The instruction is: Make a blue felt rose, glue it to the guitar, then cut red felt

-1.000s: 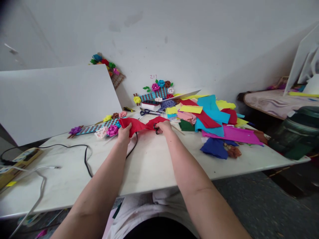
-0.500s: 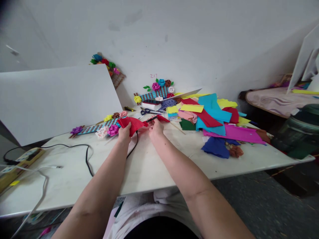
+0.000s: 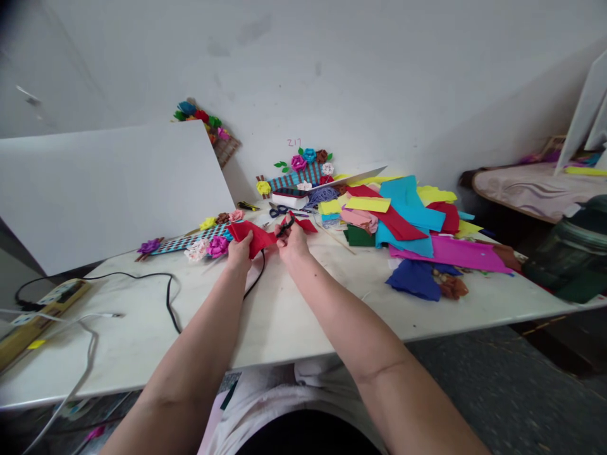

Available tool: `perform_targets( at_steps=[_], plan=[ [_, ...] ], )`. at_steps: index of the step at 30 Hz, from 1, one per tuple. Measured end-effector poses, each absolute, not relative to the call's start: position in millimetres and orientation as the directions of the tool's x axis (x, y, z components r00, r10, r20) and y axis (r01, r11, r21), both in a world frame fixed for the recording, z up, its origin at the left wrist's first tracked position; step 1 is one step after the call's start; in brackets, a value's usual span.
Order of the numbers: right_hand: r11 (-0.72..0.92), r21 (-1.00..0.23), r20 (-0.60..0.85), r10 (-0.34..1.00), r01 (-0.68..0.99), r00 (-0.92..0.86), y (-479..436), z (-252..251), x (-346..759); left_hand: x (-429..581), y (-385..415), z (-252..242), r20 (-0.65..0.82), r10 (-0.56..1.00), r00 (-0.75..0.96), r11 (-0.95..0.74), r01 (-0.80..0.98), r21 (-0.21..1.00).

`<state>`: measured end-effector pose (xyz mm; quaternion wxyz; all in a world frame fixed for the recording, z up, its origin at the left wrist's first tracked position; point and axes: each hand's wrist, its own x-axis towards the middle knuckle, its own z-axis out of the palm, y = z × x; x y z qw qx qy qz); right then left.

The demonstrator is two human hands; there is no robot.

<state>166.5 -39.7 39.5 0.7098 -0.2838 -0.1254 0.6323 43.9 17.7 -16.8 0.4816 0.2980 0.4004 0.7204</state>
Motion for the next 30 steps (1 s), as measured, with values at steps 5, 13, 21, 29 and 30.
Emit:
perform_targets(
  at_steps=[5,13,21,29,30],
  plan=[
    [-0.042,-0.671,-0.112,0.993,-0.74,0.046,-38,35,170,43,16,-13,0.051,0.936,-0.349,-0.221,-0.467,0.856],
    [-0.07,-0.72,-0.21,0.97,-0.69,0.121,-28,25,179,41,16,-13,0.038,0.935,-0.352,-0.213,-0.473,0.855],
    [0.096,-0.863,0.004,0.983,-0.495,0.183,-25,21,178,40,16,-13,0.07,0.94,-0.333,-0.233,-0.482,0.845],
    [0.089,-0.964,0.098,0.995,-0.249,-0.027,-16,5,194,43,10,-8,0.054,0.954,-0.294,-0.217,-0.558,0.801],
    [0.096,-0.97,0.113,0.991,-0.222,-0.067,-17,5,195,43,10,-8,0.054,0.956,-0.29,-0.216,-0.565,0.796]
  ],
)
